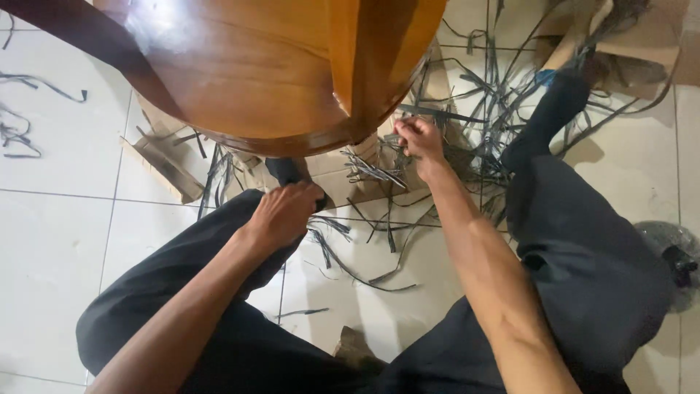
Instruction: Wrapping or unwrapping the legs of a wooden chair with black plastic strips using scissors
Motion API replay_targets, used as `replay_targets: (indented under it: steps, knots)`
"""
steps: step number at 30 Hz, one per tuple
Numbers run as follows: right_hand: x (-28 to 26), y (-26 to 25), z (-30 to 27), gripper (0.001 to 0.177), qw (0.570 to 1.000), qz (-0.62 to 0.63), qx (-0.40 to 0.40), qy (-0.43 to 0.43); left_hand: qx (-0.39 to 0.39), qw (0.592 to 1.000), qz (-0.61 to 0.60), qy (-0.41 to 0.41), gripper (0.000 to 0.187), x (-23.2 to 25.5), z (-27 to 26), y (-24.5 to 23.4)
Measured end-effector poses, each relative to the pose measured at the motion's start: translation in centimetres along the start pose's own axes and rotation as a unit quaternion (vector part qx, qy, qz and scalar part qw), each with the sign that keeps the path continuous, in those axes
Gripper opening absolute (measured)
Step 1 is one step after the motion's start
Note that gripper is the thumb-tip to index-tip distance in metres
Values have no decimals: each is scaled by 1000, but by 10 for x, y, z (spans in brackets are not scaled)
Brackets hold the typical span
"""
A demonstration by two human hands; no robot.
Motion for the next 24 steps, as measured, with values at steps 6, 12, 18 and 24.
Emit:
replay_targets:
  steps: [6, 12, 18, 24]
  knots:
    - [-12, 28, 18, 11, 998, 6, -60, 12, 158, 964, -182, -114, 26, -151, 158, 130]
    - [-75, 38, 1, 16, 992, 62, -108, 32, 241, 963, -98, -75, 21, -126, 241, 130]
    - [-16, 40, 53, 8, 991, 92, -92, 41, 331, 943, -6, -44, 23, -132, 255, 149]
    - [12, 12, 39, 25, 985, 141, -49, 81, 416, 905, 83, -25, 31, -158, 237, 159]
Point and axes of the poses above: each hand's wrist, its own z-axis towards the middle knuckle, its own y-axis out of the palm, x = y × z, the point moved 4 cm from there along z, towards the middle knuckle, and after that the axes turned 6 degrees about -z, right-handed, at the moved point
